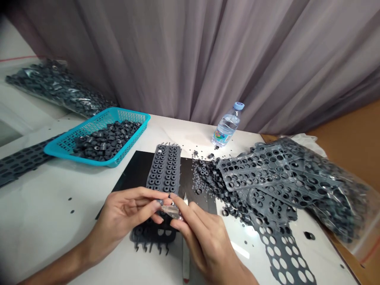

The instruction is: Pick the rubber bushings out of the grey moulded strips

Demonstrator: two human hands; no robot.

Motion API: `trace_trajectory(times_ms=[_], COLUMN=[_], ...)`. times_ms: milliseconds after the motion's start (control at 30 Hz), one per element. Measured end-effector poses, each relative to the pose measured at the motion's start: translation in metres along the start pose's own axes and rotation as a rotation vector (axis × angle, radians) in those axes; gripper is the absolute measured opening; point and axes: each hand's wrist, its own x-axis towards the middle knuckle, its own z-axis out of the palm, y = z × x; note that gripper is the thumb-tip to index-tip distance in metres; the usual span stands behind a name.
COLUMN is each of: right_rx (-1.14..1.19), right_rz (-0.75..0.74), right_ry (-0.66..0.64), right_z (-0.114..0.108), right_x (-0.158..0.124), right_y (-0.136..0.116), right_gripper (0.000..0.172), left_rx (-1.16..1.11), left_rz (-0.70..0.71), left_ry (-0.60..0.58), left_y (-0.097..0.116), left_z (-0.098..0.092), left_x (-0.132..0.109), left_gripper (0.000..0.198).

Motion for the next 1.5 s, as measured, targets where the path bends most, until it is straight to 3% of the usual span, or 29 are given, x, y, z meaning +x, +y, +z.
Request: trace_trajectory(times_ms=[100,400,1500], right_rx=[-0.060,-0.127,-0.211], right_rz=[-0.057,-0.044,-0.059], right_ry=[0.043,0.049,0.073], right_z=[0.0004,0.0027,-0.0032], right_x=[0.0016,0.0036,0.0024], right_y=[-0.0001,-0.0018,-0.0013], right_gripper=[0.051,0.049,0.048], left_rx=[0.002,0.079,0.093], left_rz=[0.056,0.143,0.122], left_ry=[0.000,0.020,0.026], left_y=[-0.0005,-0.0022,-0.0047], left_z=[0.0017,0.0032,0.0024], left_x=[-0.0023,-0.0033,-0.0018], left_gripper=[0.016,0.023,0.014])
